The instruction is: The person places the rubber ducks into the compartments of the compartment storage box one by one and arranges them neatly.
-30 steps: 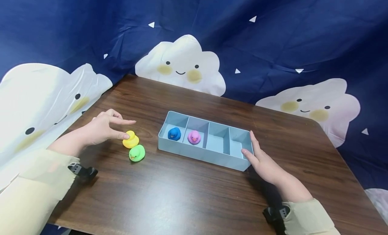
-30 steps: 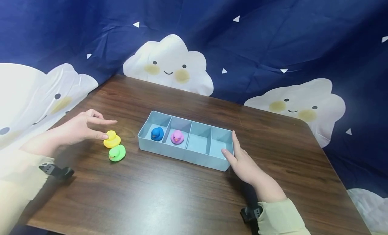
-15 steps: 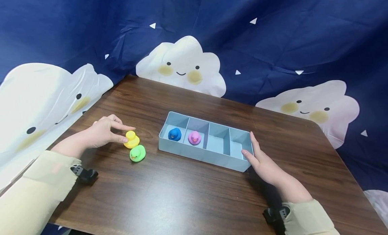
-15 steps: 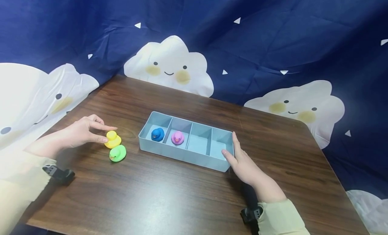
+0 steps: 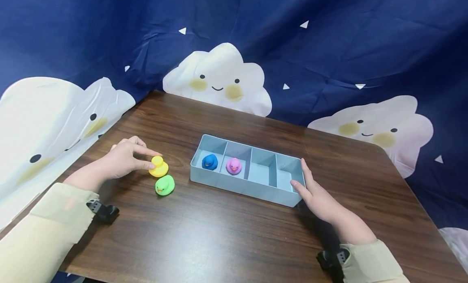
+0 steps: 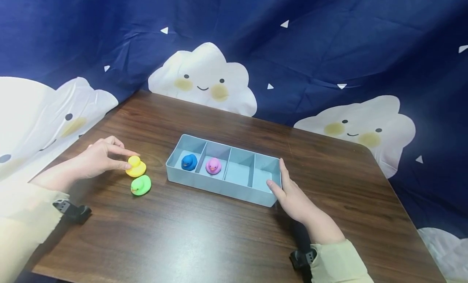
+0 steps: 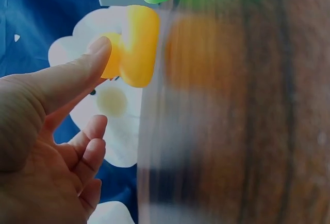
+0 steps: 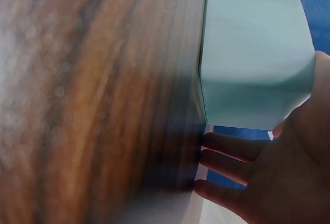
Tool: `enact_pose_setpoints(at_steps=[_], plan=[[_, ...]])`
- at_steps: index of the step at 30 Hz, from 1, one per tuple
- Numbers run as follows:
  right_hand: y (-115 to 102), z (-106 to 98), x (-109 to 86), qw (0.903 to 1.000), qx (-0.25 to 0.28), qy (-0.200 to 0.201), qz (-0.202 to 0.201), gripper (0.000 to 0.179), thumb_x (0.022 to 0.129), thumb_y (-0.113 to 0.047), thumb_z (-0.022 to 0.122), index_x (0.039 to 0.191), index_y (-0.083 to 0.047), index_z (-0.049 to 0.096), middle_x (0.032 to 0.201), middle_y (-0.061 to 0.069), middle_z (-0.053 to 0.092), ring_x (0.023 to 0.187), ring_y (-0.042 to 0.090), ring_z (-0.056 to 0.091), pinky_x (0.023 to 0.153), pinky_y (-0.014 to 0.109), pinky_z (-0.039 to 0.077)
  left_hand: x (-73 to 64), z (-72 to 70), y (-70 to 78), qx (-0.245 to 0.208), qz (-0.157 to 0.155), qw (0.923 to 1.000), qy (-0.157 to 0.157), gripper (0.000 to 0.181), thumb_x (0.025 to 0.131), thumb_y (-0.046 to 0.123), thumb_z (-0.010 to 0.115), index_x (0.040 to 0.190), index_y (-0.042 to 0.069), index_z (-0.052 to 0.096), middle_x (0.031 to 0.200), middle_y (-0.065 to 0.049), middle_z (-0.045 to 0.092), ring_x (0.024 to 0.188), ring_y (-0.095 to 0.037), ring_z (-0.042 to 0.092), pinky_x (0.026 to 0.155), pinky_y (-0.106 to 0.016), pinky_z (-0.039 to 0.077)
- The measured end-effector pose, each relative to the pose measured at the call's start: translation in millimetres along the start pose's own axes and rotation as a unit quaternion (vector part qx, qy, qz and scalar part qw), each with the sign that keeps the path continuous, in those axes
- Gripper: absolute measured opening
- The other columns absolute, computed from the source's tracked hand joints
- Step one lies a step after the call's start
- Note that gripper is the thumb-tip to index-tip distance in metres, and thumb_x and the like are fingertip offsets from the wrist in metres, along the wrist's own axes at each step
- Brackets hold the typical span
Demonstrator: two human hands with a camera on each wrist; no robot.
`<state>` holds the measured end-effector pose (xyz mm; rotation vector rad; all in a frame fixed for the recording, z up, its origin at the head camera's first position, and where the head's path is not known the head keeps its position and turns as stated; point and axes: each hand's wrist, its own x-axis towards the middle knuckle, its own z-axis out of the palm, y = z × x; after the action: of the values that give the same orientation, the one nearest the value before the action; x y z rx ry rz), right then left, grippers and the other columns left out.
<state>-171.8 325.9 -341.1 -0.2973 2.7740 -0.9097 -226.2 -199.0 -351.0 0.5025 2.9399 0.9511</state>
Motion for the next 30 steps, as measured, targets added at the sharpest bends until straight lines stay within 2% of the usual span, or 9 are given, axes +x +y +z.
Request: enact_pose_setpoints(at_steps=[9, 15, 21, 30], plan=[[-1, -1, 0.6, 1.0, -0.005, -0.001, -0.001, 0.082, 0.104, -0.053, 0.034, 0.154, -0.021, -0.023, 0.161, 0.025, -0.007, 0.144, 0.048, 0.006, 0.107, 0.068, 0.013, 1.0, -7.3, 10.0, 0.0, 0.006, 0.9999, 0.015, 0.04, 0.081, 0.033, 0.083, 0.116, 0.016, 0.076, 0.108, -0.009, 0.053, 0.107, -0.033, 0.044, 0.083, -0.053, 0.025], [-1, -1, 0.6, 1.0, -0.004, -0.003, 0.001, 0.081, 0.104, -0.053, 0.033, 0.154, -0.022, -0.024, 0.16, 0.026, -0.007, 0.144, 0.05, 0.007, 0.106, 0.069, 0.013, 4.5, -11.6, 19.9, -0.003, 0.016, 0.9996, 0.021, 0.037, 0.081, 0.033, 0.083, 0.115, 0.017, 0.076, 0.107, -0.007, 0.052, 0.107, -0.03, 0.042, 0.083, -0.051, 0.024], [1, 0, -0.6, 1.0, -0.005, 0.0, -0.002, 0.081, 0.105, -0.052, 0.033, 0.154, -0.021, -0.023, 0.16, 0.027, -0.007, 0.143, 0.051, 0.006, 0.106, 0.069, 0.013, 11.2, -12.6, 33.1, -0.012, 0.041, 0.9988, 0.025, 0.036, 0.08, 0.032, 0.084, 0.113, 0.02, 0.077, 0.105, -0.006, 0.053, 0.106, -0.029, 0.042, 0.085, -0.053, 0.024], [1, 0, -0.1, 0.9999, -0.01, 0.006, -0.008, 0.08, 0.105, -0.051, 0.034, 0.155, -0.022, -0.022, 0.16, 0.027, -0.005, 0.143, 0.05, 0.009, 0.106, 0.069, 0.015, 21.4, -10.9, 56.5, -0.034, 0.06, 0.9975, 0.013, 0.036, 0.081, 0.033, 0.084, 0.113, 0.019, 0.077, 0.106, -0.005, 0.05, 0.105, -0.027, 0.039, 0.086, -0.05, 0.023]])
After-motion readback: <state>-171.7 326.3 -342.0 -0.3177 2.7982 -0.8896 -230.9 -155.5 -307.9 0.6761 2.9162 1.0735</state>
